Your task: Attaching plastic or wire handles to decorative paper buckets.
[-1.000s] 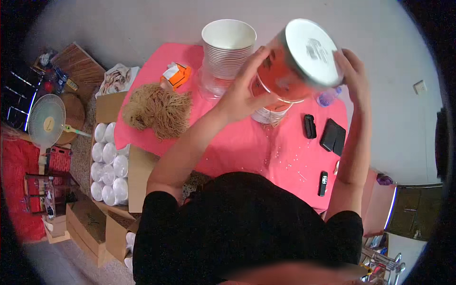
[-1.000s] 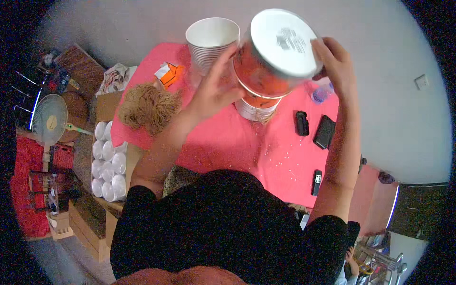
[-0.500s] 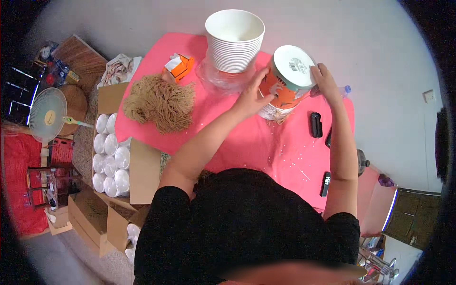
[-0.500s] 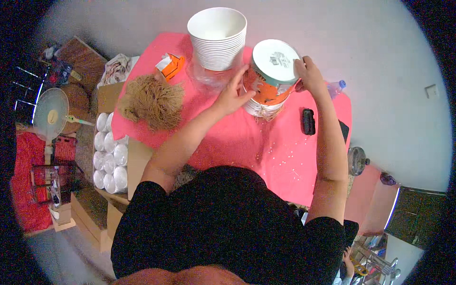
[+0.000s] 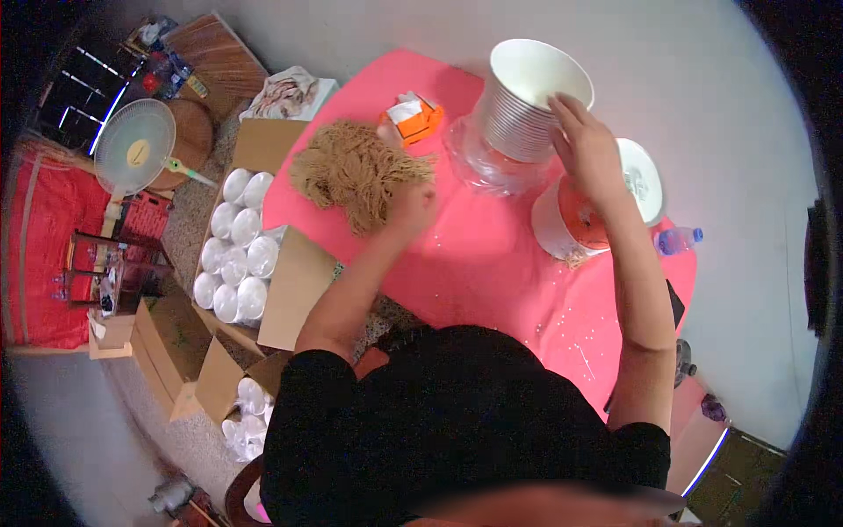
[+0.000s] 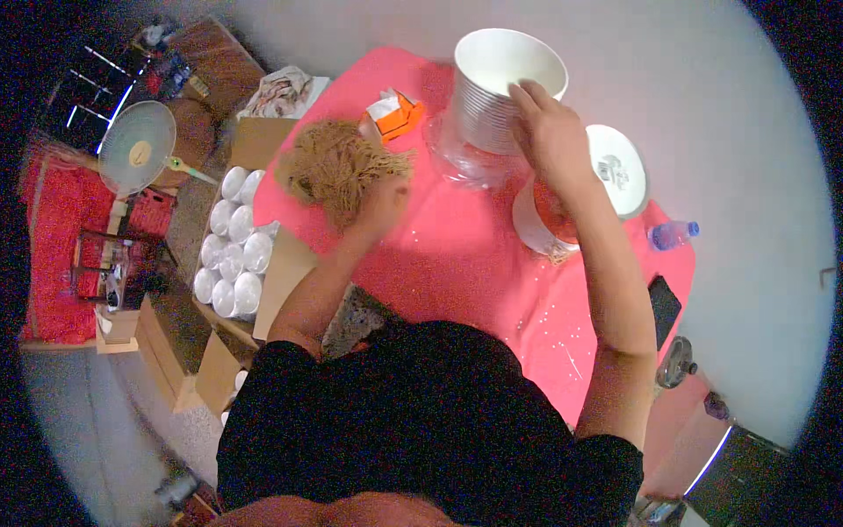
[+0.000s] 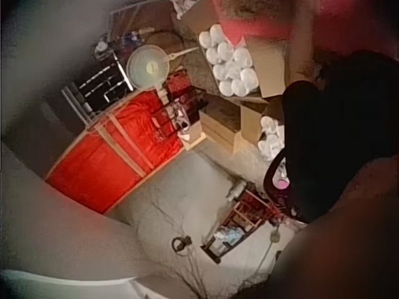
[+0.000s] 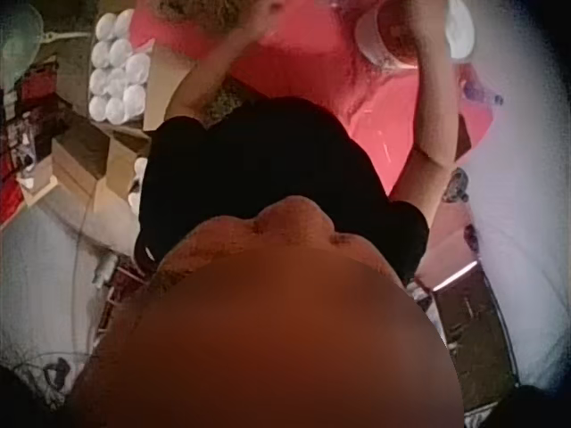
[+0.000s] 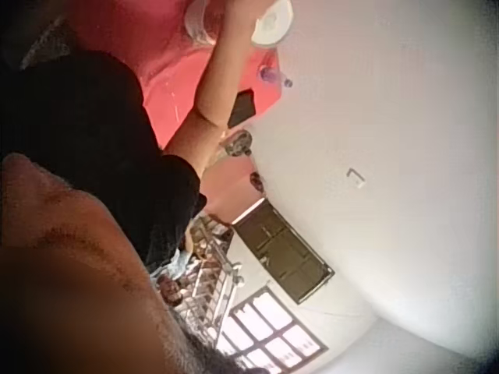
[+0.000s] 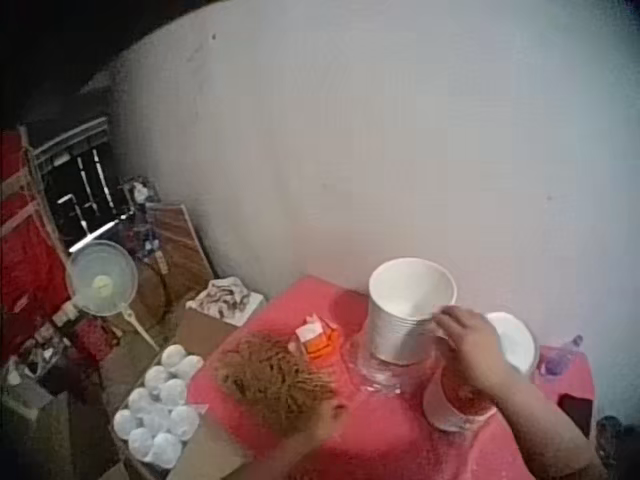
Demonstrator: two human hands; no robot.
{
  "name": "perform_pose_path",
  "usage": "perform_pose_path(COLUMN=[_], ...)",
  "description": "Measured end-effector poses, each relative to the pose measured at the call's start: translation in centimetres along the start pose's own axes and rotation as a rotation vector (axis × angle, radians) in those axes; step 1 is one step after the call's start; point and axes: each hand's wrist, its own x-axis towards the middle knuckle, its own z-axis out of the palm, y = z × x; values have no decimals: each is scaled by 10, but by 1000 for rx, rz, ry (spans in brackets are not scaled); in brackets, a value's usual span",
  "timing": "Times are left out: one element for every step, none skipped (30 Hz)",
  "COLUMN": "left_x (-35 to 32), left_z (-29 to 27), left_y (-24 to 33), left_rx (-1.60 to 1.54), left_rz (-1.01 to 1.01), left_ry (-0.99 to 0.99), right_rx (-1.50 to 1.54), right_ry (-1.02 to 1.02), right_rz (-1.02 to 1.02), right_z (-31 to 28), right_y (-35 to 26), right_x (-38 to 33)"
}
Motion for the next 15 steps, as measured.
perform_pose_path(left_x=[1,2,-1,-5,-10,-13,-16,-18,-20,-20,-20,-16,-9,-1,5], left_z=[-15,-27,-39,-50,-55,-58,-62,-64,-61,-54,-46,-40,-36,-32,-28], left_y=[-14,-27,-42,-55,-65,-65,-64,-63,-66,-66,-65,-59,-48,-36,-28], left_rx=[99,196,200,158,114,114,136,157,156,223,288,284,336,388,439], left_rz=[7,15,4,-77,-156,-164,-125,-84,-89,-6,78,77,171,268,365], left_ry=[115,228,231,261,290,289,256,222,225,203,180,178,181,184,188], right_rx=[-61,-56,-174,-292,-232,-228,-243,-259,-257,-256,-233,-211,-215,-208,-202], right_ry=[-12,-13,-165,-319,-301,-307,-332,-356,-342,-343,-338,-336,-339,-288,-235], right_rz=[-1,-3,3,5,-8,-12,27,68,81,76,105,138,141,105,70], right_z=[12,18,23,28,28,28,27,28,30,30,28,28,29,31,31], right_y=[-3,-1,1,2,4,7,8,12,13,12,12,11,13,15,15], right_x=[13,24,37,45,49,54,58,60,64,66,68,68,67,65,64])
